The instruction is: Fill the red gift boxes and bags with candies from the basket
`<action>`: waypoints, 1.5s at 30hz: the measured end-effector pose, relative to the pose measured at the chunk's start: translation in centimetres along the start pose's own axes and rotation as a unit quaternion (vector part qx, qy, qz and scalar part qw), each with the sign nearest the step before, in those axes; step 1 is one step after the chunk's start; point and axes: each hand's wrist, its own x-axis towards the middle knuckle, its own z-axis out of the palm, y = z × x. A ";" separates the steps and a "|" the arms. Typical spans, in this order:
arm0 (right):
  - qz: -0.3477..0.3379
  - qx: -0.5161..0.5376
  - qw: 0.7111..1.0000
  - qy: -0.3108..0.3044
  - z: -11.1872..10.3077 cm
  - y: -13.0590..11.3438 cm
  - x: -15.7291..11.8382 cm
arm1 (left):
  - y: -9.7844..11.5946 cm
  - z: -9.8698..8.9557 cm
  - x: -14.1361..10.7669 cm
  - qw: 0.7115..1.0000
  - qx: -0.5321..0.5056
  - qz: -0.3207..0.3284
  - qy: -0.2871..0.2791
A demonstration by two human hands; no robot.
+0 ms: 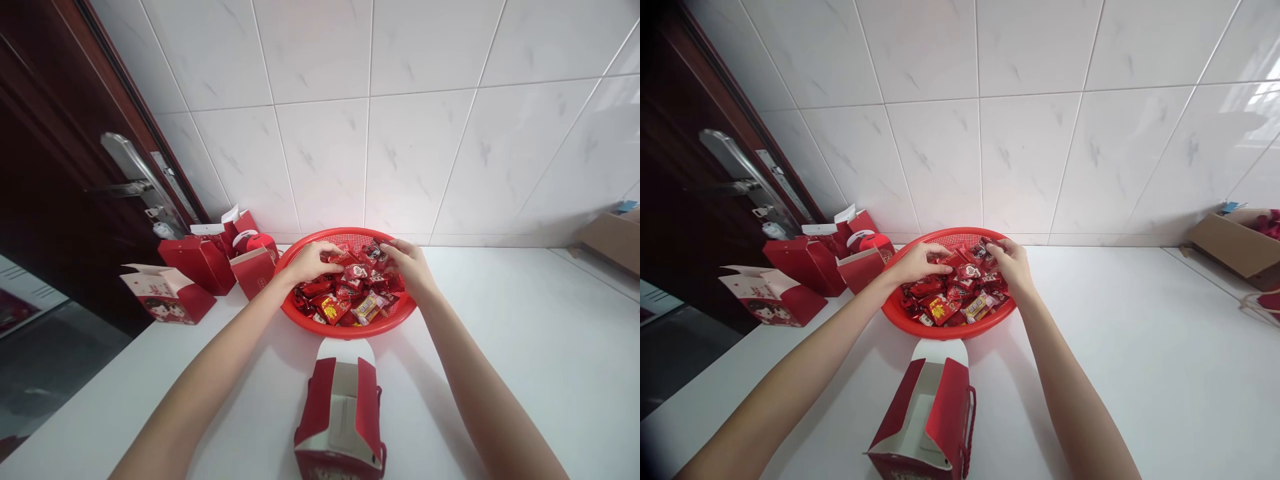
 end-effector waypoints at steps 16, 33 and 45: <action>0.073 -0.045 0.974 -0.208 -0.4 -0.3 -0.3 | 1.7 1.6 -0.8 0.957 0.208 0.204 0.013; 0.016 0.024 1.000 -0.006 -0.4 0.4 0.3 | 2.5 1.4 -1.5 0.932 0.253 0.047 -0.256; 0.022 -0.007 1.000 -0.016 -0.2 0.2 0.1 | 1.8 1.8 -0.5 0.872 0.468 0.056 -0.129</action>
